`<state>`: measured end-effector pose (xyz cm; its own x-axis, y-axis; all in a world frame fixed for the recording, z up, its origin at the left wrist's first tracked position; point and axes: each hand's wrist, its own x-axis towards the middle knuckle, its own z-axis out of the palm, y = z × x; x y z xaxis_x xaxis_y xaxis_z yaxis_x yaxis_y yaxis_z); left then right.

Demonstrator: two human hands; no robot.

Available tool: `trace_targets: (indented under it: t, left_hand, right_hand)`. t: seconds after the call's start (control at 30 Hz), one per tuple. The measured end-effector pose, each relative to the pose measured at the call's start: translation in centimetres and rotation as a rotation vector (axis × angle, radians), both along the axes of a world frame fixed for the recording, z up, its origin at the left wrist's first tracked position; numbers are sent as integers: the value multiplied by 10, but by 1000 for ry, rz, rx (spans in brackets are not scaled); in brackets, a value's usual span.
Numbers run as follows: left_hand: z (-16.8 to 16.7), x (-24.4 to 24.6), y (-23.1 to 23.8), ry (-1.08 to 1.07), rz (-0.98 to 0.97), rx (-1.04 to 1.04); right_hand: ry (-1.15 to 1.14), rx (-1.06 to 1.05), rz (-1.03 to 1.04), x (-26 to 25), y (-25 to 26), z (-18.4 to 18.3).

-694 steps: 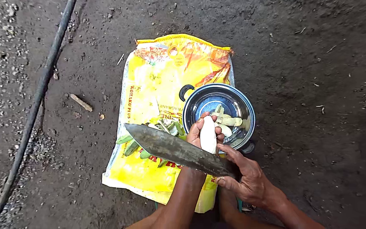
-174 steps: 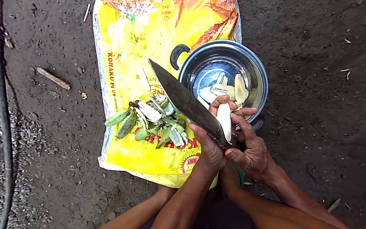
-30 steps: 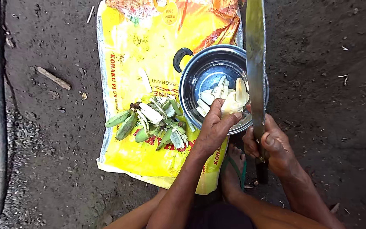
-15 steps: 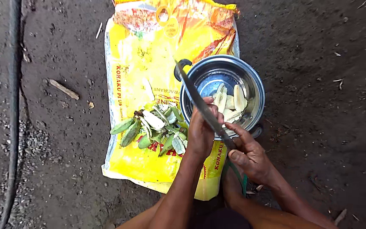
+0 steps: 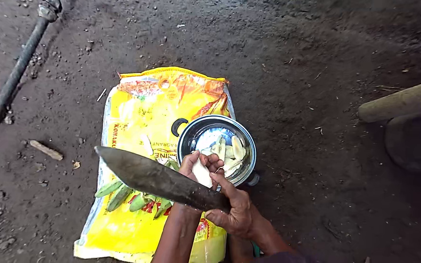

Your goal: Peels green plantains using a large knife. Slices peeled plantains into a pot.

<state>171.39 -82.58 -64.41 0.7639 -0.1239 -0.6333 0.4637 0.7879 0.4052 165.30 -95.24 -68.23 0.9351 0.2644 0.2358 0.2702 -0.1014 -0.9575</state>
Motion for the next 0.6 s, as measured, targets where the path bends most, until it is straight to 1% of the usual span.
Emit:
trace_targets:
  t: [0.07, 0.17, 0.23, 0.43, 0.5, 0.6]
  left_hand:
    - [6, 3, -3, 42, -22, -25]
    - [4, 0, 1, -20, -38, -38]
    - [0, -1, 1, -44, -16, -81]
    - [-2, -8, 1, 69, 82, -56]
    - [0, -7, 0, 105, 94, -68]
    - [-2, -10, 2, 92, 75, -71]
  right_hand:
    - [-6, -6, 19, -2, 0, 0]
    - [5, -7, 34, -4, 0, -1]
    - [12, -6, 49, -4, -3, 0]
    - [30, 44, 114, -7, -5, 0]
    - [27, 42, 122, -8, -6, -1]
    - [33, 76, 145, -10, -7, -4]
